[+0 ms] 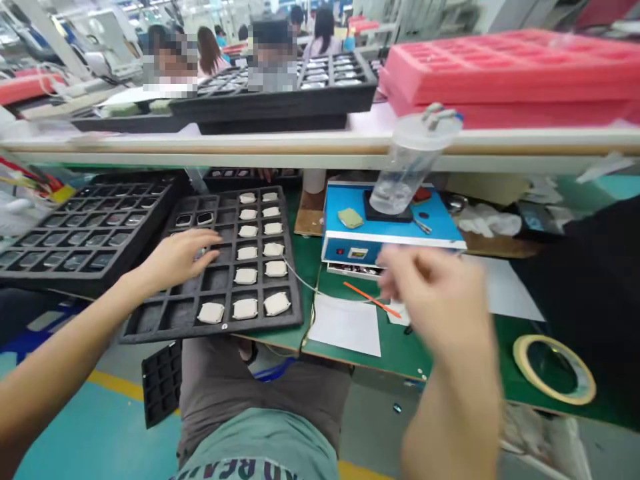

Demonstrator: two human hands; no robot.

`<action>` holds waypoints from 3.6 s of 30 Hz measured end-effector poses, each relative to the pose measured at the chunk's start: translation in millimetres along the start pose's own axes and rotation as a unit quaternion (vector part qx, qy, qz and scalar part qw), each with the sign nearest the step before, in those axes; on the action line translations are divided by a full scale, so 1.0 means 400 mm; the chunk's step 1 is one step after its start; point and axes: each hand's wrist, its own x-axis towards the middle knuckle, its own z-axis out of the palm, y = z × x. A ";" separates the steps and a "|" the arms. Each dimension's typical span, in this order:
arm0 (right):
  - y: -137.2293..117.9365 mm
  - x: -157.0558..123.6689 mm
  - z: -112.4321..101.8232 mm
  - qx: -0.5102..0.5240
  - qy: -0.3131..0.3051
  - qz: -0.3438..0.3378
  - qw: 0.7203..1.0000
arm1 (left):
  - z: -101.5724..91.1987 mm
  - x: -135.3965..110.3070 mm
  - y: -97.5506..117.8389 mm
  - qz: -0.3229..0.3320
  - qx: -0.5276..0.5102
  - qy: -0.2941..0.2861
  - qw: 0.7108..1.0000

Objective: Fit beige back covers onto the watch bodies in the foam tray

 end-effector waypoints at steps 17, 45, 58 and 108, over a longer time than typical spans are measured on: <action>-0.080 -0.040 0.286 0.486 -0.172 0.079 0.853 | 0.147 -0.098 -0.191 -0.091 -0.187 -0.001 0.978; -0.108 -0.041 0.453 0.305 0.043 -0.195 0.931 | 0.223 0.108 0.095 -0.155 -0.795 0.044 0.585; -0.124 -0.057 0.497 0.349 -0.034 -0.093 0.932 | 0.227 0.089 0.097 -0.189 -0.778 0.089 0.593; -0.123 -0.056 0.493 0.365 -0.051 -0.100 0.924 | 0.202 0.074 0.111 -0.148 -0.753 0.079 0.636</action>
